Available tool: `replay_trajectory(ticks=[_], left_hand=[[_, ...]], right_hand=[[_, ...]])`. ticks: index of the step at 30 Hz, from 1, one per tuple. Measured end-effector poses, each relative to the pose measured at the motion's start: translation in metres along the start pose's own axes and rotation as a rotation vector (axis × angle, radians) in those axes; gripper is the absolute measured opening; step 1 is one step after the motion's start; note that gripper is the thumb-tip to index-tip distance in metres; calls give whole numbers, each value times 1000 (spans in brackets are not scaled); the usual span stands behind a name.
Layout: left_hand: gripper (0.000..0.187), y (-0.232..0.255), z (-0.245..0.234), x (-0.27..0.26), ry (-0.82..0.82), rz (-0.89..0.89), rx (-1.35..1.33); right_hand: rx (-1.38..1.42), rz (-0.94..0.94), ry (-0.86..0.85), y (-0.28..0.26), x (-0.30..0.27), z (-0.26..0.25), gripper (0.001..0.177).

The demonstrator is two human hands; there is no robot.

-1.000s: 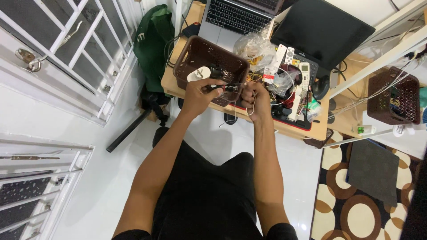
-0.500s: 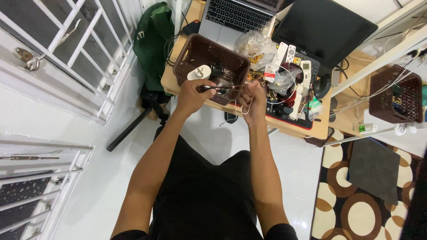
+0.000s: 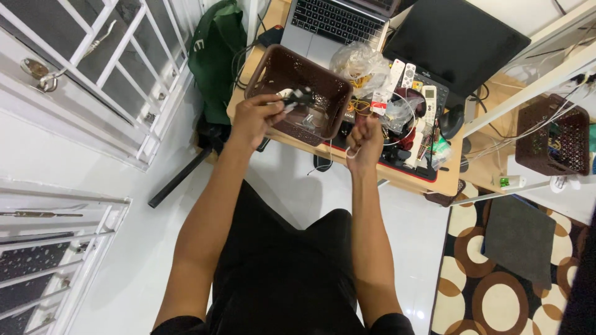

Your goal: Sorting and organizing small electronic components and cables from a basket into a tray.

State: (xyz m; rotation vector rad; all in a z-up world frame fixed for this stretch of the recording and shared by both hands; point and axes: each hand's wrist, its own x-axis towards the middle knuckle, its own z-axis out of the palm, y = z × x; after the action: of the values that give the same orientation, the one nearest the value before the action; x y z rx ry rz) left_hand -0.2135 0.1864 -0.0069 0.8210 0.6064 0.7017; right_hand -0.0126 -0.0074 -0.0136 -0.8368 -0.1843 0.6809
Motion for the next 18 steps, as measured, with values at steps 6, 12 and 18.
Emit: replay_trajectory(ticks=[6,12,18], left_hand=[[16,2,-1,-4,67,83,37],[19,-20,2,3,101,61,-22],[20,-28,7,-3,120,66,-38]], right_hand=[[-835,-137,-148,7,16,17,18],[-1401,-456,-385,7,24,62,22],[-1596,-440,-474,7,29,70,29]])
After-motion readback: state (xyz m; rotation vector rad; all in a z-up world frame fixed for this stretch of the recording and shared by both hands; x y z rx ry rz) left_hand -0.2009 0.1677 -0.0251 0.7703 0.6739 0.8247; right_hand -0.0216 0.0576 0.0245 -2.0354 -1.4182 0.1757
